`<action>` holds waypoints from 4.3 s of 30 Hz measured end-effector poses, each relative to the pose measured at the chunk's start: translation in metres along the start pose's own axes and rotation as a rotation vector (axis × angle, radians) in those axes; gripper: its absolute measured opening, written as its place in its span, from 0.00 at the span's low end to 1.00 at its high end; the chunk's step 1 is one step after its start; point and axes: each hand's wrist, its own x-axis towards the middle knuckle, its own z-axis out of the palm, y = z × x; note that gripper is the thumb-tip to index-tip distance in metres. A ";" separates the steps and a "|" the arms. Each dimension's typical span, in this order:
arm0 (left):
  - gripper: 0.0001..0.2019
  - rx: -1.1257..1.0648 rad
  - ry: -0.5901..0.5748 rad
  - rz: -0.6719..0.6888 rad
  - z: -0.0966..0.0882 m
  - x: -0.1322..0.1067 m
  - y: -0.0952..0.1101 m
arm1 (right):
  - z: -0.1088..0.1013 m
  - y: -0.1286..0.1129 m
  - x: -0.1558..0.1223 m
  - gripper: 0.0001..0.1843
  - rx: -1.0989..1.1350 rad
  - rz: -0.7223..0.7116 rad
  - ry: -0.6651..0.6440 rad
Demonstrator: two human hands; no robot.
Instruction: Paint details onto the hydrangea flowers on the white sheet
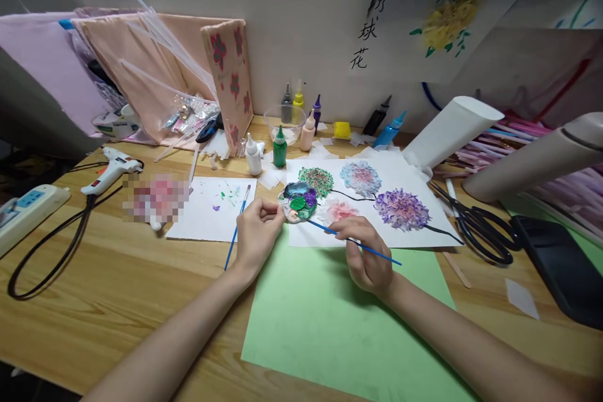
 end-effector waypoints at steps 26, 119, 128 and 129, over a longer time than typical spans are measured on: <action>0.07 0.031 0.018 -0.018 0.003 0.002 -0.005 | -0.001 -0.001 0.001 0.11 0.024 0.128 -0.075; 0.14 -0.036 -0.016 -0.023 0.004 0.004 0.001 | -0.052 0.033 -0.016 0.12 -0.076 0.273 0.374; 0.13 -0.028 -0.016 -0.022 0.004 0.004 0.001 | -0.052 0.030 -0.015 0.11 -0.121 0.180 0.114; 0.13 -0.029 -0.014 -0.023 0.004 0.004 0.001 | -0.052 0.030 -0.015 0.11 -0.134 0.184 0.122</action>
